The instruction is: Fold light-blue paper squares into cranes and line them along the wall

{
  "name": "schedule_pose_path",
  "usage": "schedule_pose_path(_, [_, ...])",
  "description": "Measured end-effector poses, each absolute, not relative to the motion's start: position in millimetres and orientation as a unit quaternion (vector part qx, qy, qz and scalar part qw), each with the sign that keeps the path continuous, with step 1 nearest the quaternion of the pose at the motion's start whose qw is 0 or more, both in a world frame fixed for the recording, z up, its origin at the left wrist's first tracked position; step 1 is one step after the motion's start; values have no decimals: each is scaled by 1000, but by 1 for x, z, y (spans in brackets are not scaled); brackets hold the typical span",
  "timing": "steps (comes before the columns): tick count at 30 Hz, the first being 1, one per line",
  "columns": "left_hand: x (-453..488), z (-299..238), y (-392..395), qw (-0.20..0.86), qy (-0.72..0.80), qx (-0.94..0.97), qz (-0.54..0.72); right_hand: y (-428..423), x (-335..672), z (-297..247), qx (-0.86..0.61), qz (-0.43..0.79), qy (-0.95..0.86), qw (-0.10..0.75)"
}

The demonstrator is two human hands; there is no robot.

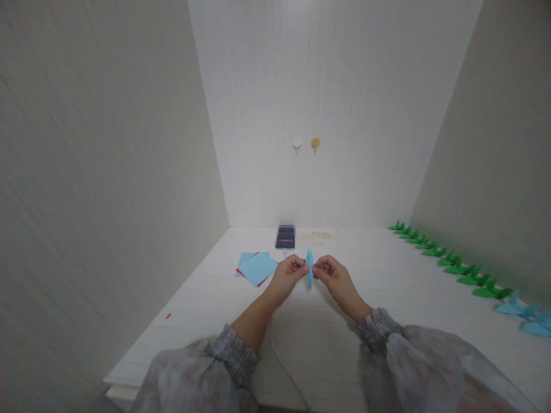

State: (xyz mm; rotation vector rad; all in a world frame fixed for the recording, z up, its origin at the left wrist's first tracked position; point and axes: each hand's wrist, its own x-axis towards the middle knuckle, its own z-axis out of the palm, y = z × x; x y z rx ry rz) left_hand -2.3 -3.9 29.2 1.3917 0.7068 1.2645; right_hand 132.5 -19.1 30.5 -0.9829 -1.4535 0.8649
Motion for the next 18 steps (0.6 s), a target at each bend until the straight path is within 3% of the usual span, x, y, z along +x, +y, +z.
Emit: schedule_pose_path(18, [-5, 25, 0, 514, 329, 568, 553, -20, 133, 28, -421, 306, -646, 558])
